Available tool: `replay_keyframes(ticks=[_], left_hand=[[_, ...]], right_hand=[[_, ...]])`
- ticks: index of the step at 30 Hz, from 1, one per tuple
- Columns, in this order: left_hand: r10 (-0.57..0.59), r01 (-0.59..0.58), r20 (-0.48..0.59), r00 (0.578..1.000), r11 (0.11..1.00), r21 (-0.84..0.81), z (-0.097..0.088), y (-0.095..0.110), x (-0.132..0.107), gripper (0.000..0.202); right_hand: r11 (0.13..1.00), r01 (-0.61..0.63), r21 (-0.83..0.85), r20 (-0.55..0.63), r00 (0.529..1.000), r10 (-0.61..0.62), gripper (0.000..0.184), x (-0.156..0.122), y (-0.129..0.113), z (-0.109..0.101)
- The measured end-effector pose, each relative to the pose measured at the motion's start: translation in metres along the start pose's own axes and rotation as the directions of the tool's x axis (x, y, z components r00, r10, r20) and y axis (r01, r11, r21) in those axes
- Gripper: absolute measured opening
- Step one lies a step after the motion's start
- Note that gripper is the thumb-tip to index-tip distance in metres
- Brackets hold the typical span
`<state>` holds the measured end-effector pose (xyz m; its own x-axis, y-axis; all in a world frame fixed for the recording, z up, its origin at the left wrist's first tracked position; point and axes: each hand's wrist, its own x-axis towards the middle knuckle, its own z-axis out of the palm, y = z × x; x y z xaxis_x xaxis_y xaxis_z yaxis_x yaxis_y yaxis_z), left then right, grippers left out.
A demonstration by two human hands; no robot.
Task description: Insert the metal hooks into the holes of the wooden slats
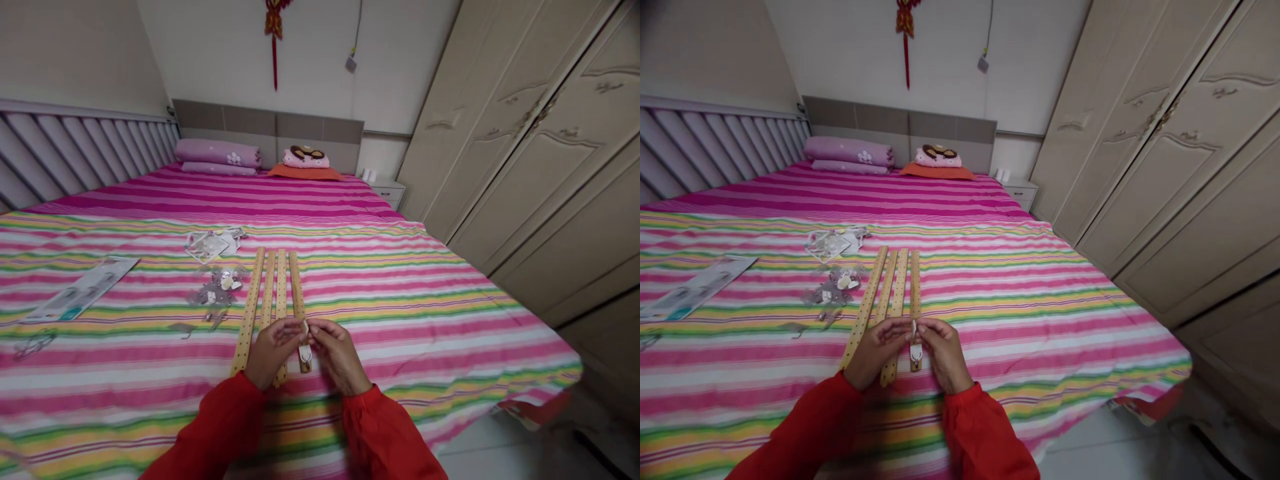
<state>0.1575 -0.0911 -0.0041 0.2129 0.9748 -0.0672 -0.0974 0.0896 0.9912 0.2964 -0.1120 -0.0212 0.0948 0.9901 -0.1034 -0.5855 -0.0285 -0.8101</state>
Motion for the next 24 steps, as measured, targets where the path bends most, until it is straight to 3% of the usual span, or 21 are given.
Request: replay_keyframes(ticks=[8, 13, 19, 24], left_hand=[[-0.061, 0.066, 0.036, 0.997, 0.987, -0.149, 0.0, -0.003, 0.003, 0.045], [-0.1, 0.111, 0.068, 0.993, 0.975, -0.194, -0.001, -0.011, 0.006, 0.042], [-0.148, 0.153, 0.067, 0.987, 0.984, -0.088, 0.001, -0.013, 0.007, 0.037], [-0.114, 0.111, 0.064, 0.991, 0.993, 0.05, -0.001, -0.009, 0.013, 0.038]], right_hand=[[0.95, 0.165, -0.266, 0.07, 0.986, -0.152, 0.022, 0.004, -0.003, 0.003], [0.923, 0.206, -0.324, 0.067, 0.978, -0.195, 0.023, 0.007, -0.002, 0.003], [0.887, 0.236, -0.397, -0.008, 0.966, -0.26, 0.015, 0.015, -0.003, 0.001], [0.88, 0.202, -0.429, 0.045, 0.978, -0.203, 0.018, 0.019, -0.006, -0.002]])
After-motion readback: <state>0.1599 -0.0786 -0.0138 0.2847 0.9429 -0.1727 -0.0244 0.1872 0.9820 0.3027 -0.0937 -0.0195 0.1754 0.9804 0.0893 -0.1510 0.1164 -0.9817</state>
